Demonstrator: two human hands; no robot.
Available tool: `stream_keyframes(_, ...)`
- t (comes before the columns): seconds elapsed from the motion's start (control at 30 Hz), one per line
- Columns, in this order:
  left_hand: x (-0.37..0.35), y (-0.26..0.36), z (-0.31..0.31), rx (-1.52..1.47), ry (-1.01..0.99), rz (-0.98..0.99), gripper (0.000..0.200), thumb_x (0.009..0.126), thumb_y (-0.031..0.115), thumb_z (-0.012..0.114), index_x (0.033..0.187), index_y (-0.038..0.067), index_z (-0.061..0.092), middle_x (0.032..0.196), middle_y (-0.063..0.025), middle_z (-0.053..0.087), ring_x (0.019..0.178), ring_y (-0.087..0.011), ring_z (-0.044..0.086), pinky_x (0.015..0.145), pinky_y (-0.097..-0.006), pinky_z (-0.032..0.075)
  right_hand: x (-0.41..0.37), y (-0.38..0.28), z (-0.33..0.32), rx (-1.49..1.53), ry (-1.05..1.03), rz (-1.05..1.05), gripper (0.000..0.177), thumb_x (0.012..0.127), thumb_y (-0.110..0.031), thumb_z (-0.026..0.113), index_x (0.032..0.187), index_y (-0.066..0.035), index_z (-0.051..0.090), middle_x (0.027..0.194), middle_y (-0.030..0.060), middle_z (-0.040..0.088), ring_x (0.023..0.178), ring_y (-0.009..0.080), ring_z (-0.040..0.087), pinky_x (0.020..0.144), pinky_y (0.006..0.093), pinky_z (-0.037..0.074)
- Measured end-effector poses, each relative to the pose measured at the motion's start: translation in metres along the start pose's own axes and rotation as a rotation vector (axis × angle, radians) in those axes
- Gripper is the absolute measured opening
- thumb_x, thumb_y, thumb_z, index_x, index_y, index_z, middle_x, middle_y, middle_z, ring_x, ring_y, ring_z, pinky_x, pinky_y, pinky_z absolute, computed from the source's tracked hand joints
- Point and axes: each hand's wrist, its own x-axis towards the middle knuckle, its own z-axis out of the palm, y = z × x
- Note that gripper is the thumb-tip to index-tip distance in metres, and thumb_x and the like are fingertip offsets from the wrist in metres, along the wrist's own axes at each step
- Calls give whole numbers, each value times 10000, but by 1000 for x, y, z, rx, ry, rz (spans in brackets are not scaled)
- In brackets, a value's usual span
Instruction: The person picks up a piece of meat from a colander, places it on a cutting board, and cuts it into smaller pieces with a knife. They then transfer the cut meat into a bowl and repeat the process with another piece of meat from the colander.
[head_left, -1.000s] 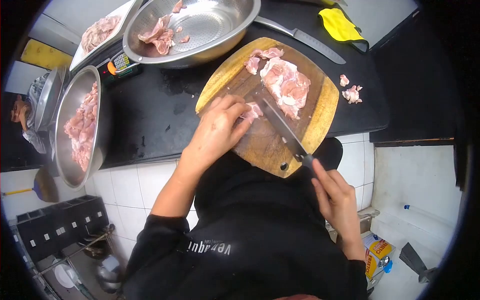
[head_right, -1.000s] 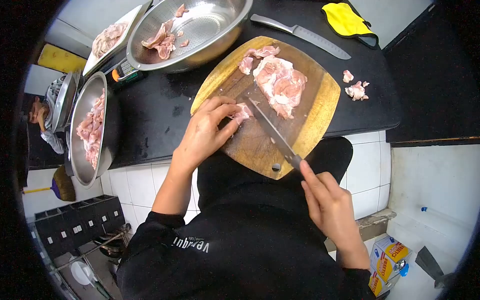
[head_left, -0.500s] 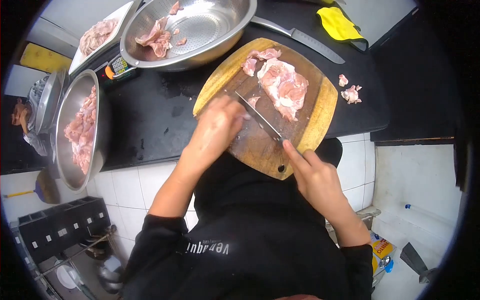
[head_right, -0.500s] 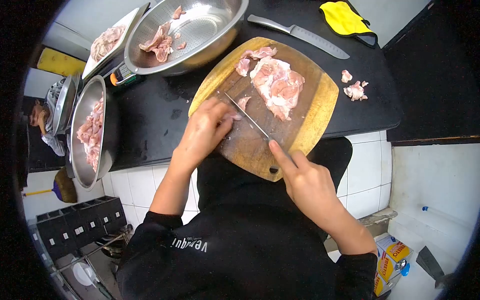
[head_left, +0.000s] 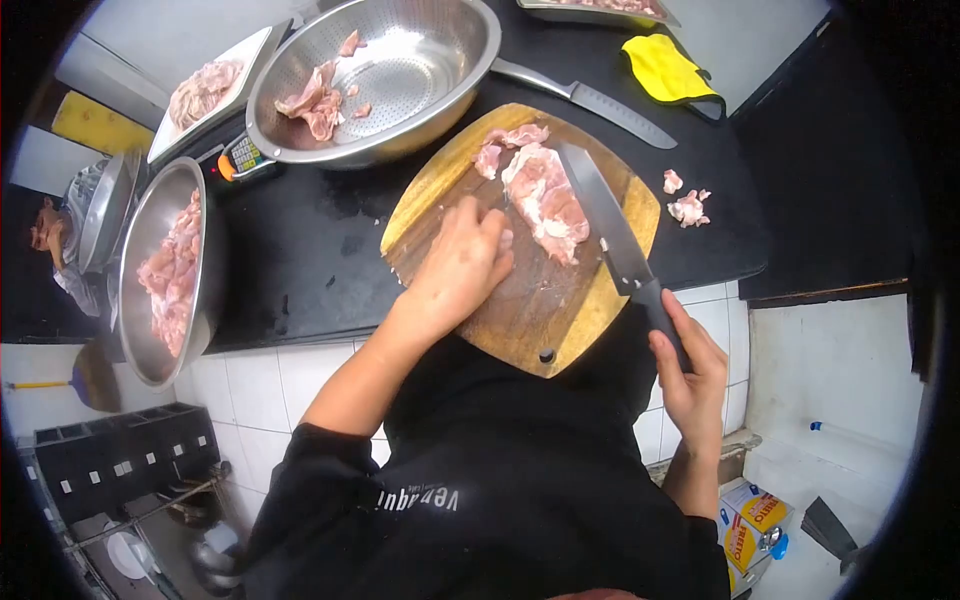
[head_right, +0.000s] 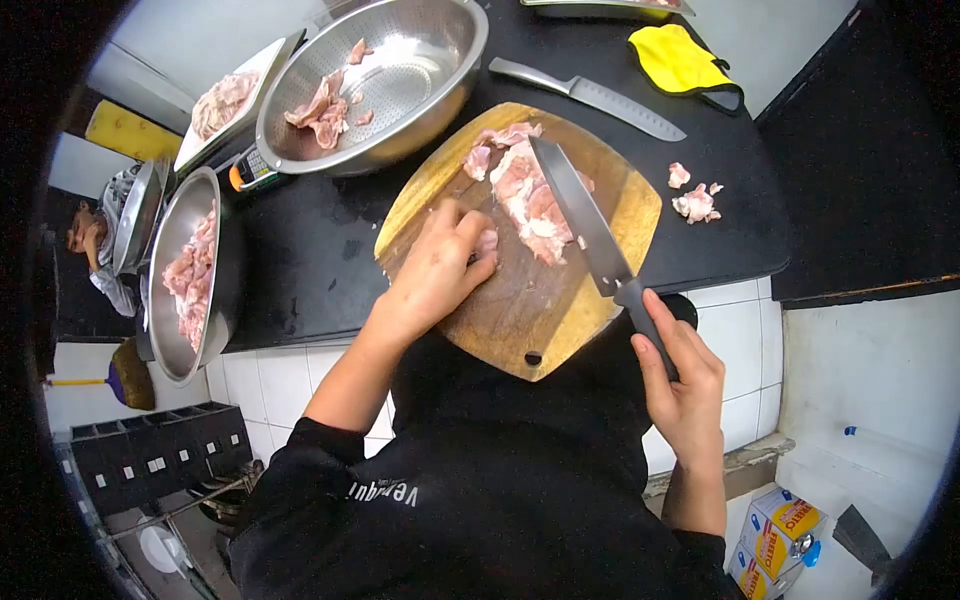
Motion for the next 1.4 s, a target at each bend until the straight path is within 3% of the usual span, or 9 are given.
stream_keyframes(0.17, 30, -7, -9, -4, -54, 86, 159, 834, 33, 674, 968, 0, 594, 961, -216, 600, 958, -418, 623, 844, -482, 500, -3, 17, 5, 96, -11, 75, 411, 954, -23, 693, 1361, 10, 644, 831, 99, 647, 714, 128, 576, 659, 284, 464)
stream_keyframes(0.43, 90, 5, -26, 161, 323, 340, 288, 856, 83, 702, 1129, 10, 645, 1035, -196, 637, 998, -390, 647, 873, -469, 509, -8, 30, 3, 112, 21, 138, 408, 951, -35, 697, 1354, 7, 648, 892, 136, 701, 772, 154, 643, 715, 289, 500)
stream_keyframes(0.63, 57, 1, -1, 124, -99, -191, 346, 875, 244, 741, 1058, -43, 683, 958, -253, 693, 899, -405, 690, 833, -474, 535, -8, 47, 5, 115, 72, 143, 411, 947, -28, 696, 1353, 12, 645, 913, 138, 707, 780, 172, 648, 731, 298, 503)
stream_keyframes(0.8, 63, 2, 30, 165, 116, -103, 322, 864, 243, 728, 970, -51, 654, 1060, -270, 636, 1077, -454, 607, 964, -503, 473, 0, 39, 8, 139, 52, 137, 409, 949, -29, 696, 1352, 12, 645, 929, 149, 711, 811, 180, 659, 750, 300, 510)
stream_keyframes(0.9, 64, 8, 35, 102, 75, -113, 275, 858, 209, 724, 924, -40, 624, 991, -262, 655, 1002, -449, 628, 943, -491, 494, 1, 41, 9, 163, 52, 131, 410, 950, -30, 696, 1355, 9, 645, 931, 150, 713, 817, 177, 662, 753, 299, 512)
stream_keyframes(1.07, 65, 8, 42, -203, 137, -303, 442, 907, 138, 731, 1252, -15, 502, 910, -183, 699, 826, -257, 712, 738, -394, 559, -4, 53, 8, 180, 101, 135, 411, 951, -31, 696, 1358, 5, 644, 925, 143, 708, 794, 170, 651, 732, 296, 506)
stream_keyframes(1.23, 69, -11, 40, -146, 79, -218, 502, 916, 105, 728, 1352, -24, 517, 927, -152, 681, 773, -204, 673, 727, -353, 564, -11, 58, 4, 184, 94, 170, 409, 952, -37, 700, 1357, -1, 646, 907, 134, 701, 776, 159, 637, 716, 294, 501)
stream_keyframes(1.3, 72, -21, 39, -579, 19, -348, 503, 910, 63, 717, 1372, -4, 527, 926, -117, 665, 749, -207, 648, 733, -354, 558, -14, 58, 4, 182, 79, 162, 411, 953, -39, 700, 1358, -1, 645, 899, 132, 697, 771, 158, 633, 709, 294, 500)
stream_keyframes(1.4, 55, -12, 24, -331, 97, -274, 487, 928, 16, 672, 1391, 13, 522, 944, -115, 673, 784, -230, 647, 733, -357, 550, -16, 58, 5, 182, 65, 158, 410, 955, -41, 701, 1359, -2, 644, 885, 131, 690, 762, 160, 626, 699, 295, 498)
